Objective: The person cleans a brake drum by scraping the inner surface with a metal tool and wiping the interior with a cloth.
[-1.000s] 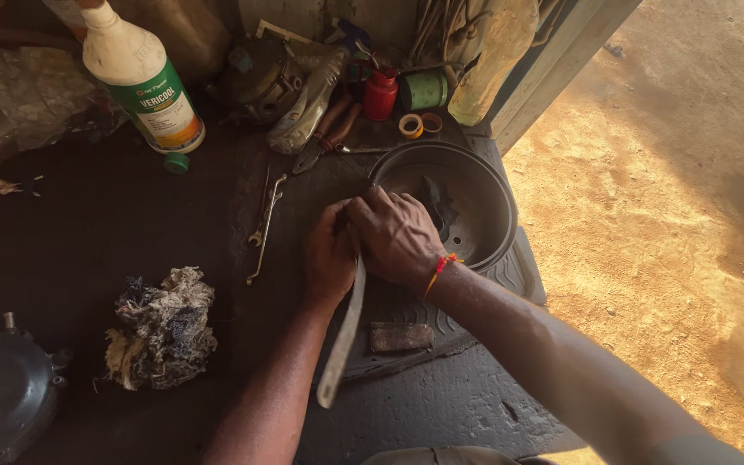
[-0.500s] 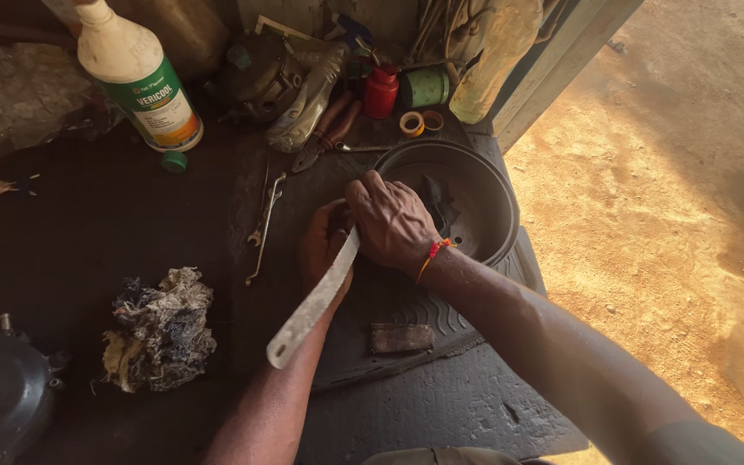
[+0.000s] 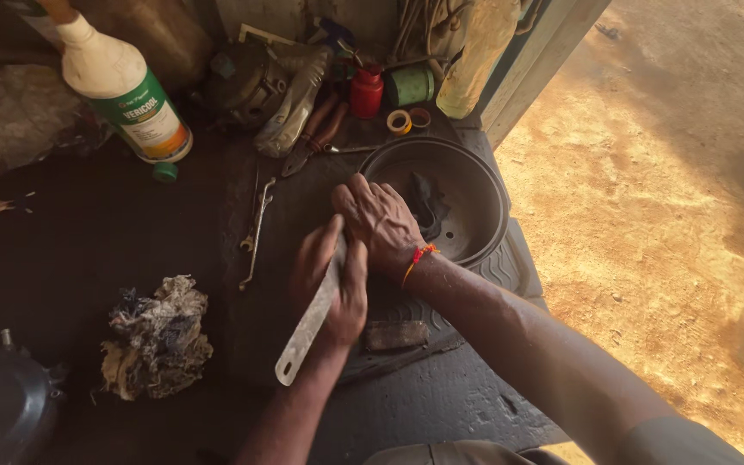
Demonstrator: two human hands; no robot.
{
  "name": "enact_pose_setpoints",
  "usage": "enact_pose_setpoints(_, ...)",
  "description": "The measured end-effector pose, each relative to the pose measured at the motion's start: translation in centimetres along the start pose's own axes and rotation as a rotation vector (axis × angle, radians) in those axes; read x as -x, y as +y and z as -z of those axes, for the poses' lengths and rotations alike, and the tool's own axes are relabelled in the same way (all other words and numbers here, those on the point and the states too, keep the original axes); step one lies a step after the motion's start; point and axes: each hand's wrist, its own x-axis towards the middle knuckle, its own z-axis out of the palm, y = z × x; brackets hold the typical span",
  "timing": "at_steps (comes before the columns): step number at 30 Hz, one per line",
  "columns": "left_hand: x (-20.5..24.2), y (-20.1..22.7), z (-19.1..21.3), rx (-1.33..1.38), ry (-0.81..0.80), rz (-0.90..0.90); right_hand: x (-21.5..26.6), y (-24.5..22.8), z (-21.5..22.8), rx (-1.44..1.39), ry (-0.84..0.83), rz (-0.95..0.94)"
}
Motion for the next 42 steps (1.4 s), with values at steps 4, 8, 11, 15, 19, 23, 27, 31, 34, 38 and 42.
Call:
enact_pose_setpoints(4,-1.8,-1.2,-0.9,-0.218,0.045,-0.01,0.2,-0.6,2.4,-0.164,-0.075,-0.043)
enact_pose_setpoints(8,-2.1,-1.8,-0.9,-0.266,-0.016,0.031,2.6,1.8,6.3,-0.118,-0.056,-0.136)
enact_pose_setpoints(11,-1.6,-1.9,-1.1,-0.237,-0.09,0.017,4.4,5.1,7.4,-0.009,0.108,-0.344)
enact_pose_setpoints(15,-1.4,-2.4,-1.7,-0.243,-0.116,0.043,6.2,8.0,6.2,0.096,0.187,-0.359)
enact_pose_setpoints(19,-3.6,-4.3,-2.0,-0.243,-0.137,0.029,7.0,8.4,5.3,-0.038,0.273,-0.498)
enact_pose_setpoints(23,-5.4,-5.3,-1.1,-0.254,-0.198,-0.081,6.9,9.2,5.3,-0.074,0.294,-0.541)
enact_pose_setpoints(27,-8.4,-6.3,-0.5,-0.218,-0.352,-0.078,6.7,8.8,5.5,-0.106,0.272,-0.591)
enact_pose_setpoints(31,-10.8,-8.0,-1.4,-0.165,-0.4,-0.021,6.8,8.6,5.8,-0.121,0.313,-0.57)
enact_pose_setpoints(34,-11.6,-9.3,-2.3,-0.159,-0.395,-0.078,7.0,8.7,5.6,-0.14,0.358,-0.564)
enact_pose_setpoints(38,-12.7,-10.7,-2.9,0.004,-0.428,-0.068,7.3,8.9,5.4,-0.127,0.415,-0.553)
enact_pose_setpoints(42,-14.2,-10.7,-2.5,-0.049,-0.532,0.07,7.4,8.9,5.5,-0.182,0.433,-0.615)
